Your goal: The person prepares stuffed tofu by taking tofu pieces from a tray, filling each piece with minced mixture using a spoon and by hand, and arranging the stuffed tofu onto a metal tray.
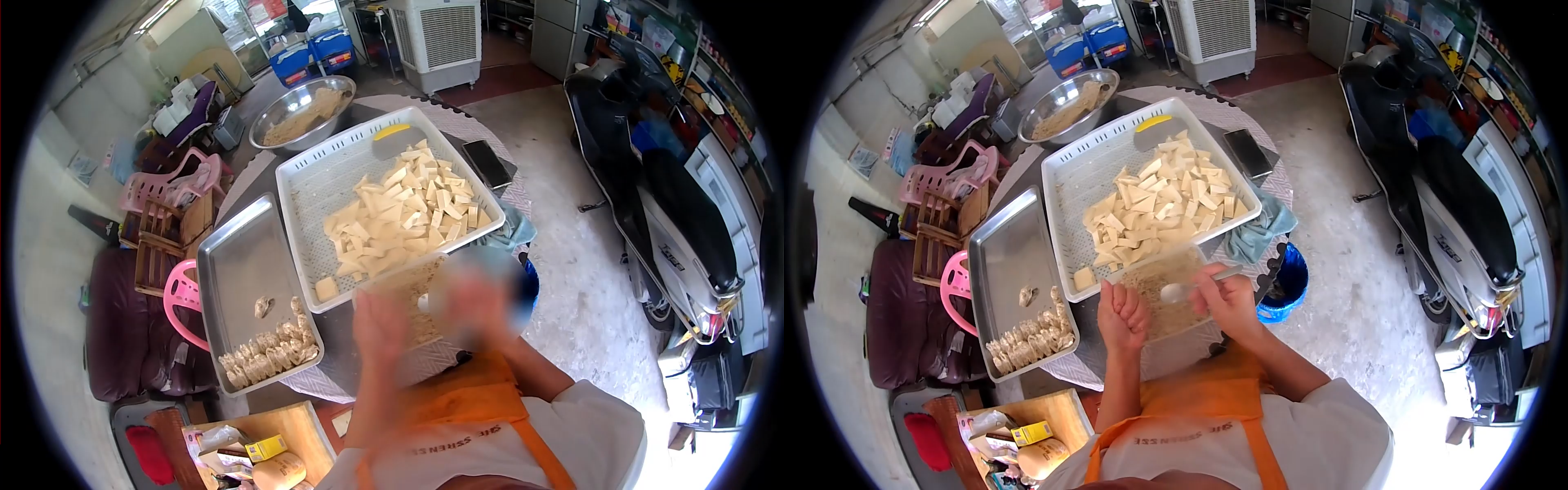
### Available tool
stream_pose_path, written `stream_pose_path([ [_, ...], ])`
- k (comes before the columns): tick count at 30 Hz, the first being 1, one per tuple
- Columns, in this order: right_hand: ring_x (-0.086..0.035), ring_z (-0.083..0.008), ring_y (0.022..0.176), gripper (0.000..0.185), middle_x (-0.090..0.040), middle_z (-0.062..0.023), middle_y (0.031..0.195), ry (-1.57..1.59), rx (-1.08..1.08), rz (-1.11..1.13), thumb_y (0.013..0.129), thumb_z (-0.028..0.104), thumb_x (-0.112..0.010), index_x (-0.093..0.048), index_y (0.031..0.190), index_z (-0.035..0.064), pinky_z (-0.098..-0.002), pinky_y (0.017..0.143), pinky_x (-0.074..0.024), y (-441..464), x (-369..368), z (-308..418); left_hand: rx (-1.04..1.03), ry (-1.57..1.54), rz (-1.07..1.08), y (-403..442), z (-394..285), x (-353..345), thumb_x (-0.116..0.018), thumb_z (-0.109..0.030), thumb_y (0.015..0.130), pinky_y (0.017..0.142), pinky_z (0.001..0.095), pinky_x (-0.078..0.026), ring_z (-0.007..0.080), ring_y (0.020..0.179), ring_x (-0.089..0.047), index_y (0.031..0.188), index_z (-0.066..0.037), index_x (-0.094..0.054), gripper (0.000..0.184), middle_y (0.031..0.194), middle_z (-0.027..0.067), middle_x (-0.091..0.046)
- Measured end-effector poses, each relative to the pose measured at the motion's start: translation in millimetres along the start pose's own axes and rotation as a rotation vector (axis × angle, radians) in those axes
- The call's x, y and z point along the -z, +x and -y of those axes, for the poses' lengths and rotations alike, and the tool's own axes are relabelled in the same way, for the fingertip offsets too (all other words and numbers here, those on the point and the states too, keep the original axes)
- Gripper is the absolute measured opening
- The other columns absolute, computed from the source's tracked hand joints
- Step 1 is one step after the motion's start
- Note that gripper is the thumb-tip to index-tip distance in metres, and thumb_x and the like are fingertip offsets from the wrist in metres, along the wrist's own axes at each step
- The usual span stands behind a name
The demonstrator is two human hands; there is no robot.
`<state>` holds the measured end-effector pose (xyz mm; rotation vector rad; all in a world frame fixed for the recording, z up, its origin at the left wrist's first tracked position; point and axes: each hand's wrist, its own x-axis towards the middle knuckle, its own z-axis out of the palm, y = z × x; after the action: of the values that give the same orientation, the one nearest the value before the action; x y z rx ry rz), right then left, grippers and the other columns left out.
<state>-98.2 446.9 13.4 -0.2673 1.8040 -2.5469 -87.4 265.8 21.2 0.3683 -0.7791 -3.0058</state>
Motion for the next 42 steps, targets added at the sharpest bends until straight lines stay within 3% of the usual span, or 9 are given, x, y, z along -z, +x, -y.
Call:
stream_pose_path([
  [7, -0.054, -0.0072, 0.055, 0.013, -0.060, -0.0029, 0.068, -0.070, 0.112, 0.063, 0.094, 0.011, -0.048, -0.057, 0.091, 0.0008, -0.0204, 0.050, -0.0449, 2, 9, -19, -0.034, 0.383, -0.146, -2, 1, -7, -0.035, -0.038, 0.098, 0.028, 0.0215, -0.018, 0.0080, 0.035, -0.022, 0.069, -0.012, -0.042, 0.040, 0.049, -0.0022, -0.029],
  [10, -0.055, -0.0068, 0.055, 0.014, -0.060, -0.0022, 0.069, -0.134, 0.150, 0.073, 0.094, 0.011, -0.048, -0.057, 0.093, 0.0016, -0.0203, 0.051, -0.0451, 3, 13, -26, -0.033, 0.217, 0.047, 0, 3, 7, -0.036, -0.038, 0.098, 0.027, 0.0214, -0.019, 0.0082, 0.035, -0.025, 0.075, -0.011, -0.045, 0.037, 0.049, -0.0021, -0.031],
  [16, -0.055, -0.0063, 0.055, 0.014, -0.060, -0.0020, 0.069, -0.057, -0.007, 0.021, 0.094, 0.011, -0.049, -0.058, 0.091, 0.0014, -0.0199, 0.050, -0.0450, -4, -3, 14, 0.003, 0.012, -0.280, 1, 4, -12, -0.033, -0.039, 0.098, 0.028, 0.0216, -0.017, 0.0089, 0.036, -0.023, 0.070, -0.012, -0.042, 0.040, 0.050, -0.0018, -0.029],
  [19, -0.055, -0.0064, 0.055, 0.013, -0.060, -0.0020, 0.068, -0.088, -0.020, 0.018, 0.093, 0.011, -0.049, -0.058, 0.090, 0.0013, -0.0199, 0.050, -0.0449, -4, -4, 16, -0.004, 0.073, 0.140, 1, -1, 5, -0.031, -0.040, 0.099, 0.029, 0.0219, -0.016, 0.0092, 0.037, -0.021, 0.065, -0.013, -0.037, 0.043, 0.050, -0.0012, -0.028],
  [25, -0.054, -0.0069, 0.054, 0.015, -0.060, -0.0029, 0.068, -0.145, -0.021, 0.049, 0.094, 0.011, -0.048, -0.058, 0.089, 0.0013, -0.0206, 0.049, -0.0449, -3, -3, 18, -0.082, 0.092, -0.291, 4, 1, -22, -0.030, -0.038, 0.099, 0.029, 0.0227, -0.014, 0.0091, 0.036, -0.018, 0.058, -0.015, -0.031, 0.047, 0.049, -0.0023, -0.025],
  [31, -0.054, -0.0091, 0.052, 0.015, -0.058, -0.0043, 0.065, 0.016, 0.038, -0.025, 0.094, 0.012, -0.049, -0.057, 0.089, -0.0008, -0.0216, 0.049, -0.0445, 0, 0, 4, -0.038, 0.133, -0.056, 9, -12, -8, -0.031, -0.039, 0.099, 0.035, 0.0225, -0.019, 0.0095, 0.042, -0.022, 0.059, -0.015, -0.029, 0.046, 0.053, -0.0029, -0.025],
  [33, -0.056, -0.0098, 0.053, 0.016, -0.060, -0.0060, 0.068, -0.189, 0.125, -0.045, 0.094, 0.011, -0.049, -0.057, 0.093, -0.0019, -0.0216, 0.050, -0.0451, -3, -2, 14, -0.017, 0.013, -0.106, 10, -14, -15, -0.032, -0.044, 0.097, 0.068, 0.0270, -0.043, 0.0167, 0.076, -0.049, 0.088, -0.007, -0.050, 0.043, 0.083, 0.0056, -0.049],
  [34, -0.056, -0.0101, 0.053, 0.016, -0.061, -0.0067, 0.068, -0.077, 0.062, -0.077, 0.094, 0.011, -0.049, -0.058, 0.092, -0.0019, -0.0212, 0.051, -0.0452, -5, -6, 20, -0.046, 0.046, 0.225, 16, -15, -2, -0.031, -0.043, 0.098, 0.083, 0.0319, -0.045, 0.0221, 0.093, -0.053, 0.116, 0.000, -0.047, 0.050, 0.103, 0.0115, -0.053],
  [42, -0.056, -0.0121, 0.050, 0.016, -0.061, -0.0087, 0.066, -0.169, 0.038, -0.091, 0.094, 0.010, -0.047, -0.057, 0.092, -0.0023, -0.0228, 0.050, -0.0465, -2, -5, 18, -0.006, 0.030, 0.134, 24, -17, 12, -0.030, -0.035, 0.099, 0.088, 0.0361, -0.046, 0.0229, 0.099, -0.054, 0.133, -0.001, -0.037, 0.048, 0.110, 0.0144, -0.055],
])
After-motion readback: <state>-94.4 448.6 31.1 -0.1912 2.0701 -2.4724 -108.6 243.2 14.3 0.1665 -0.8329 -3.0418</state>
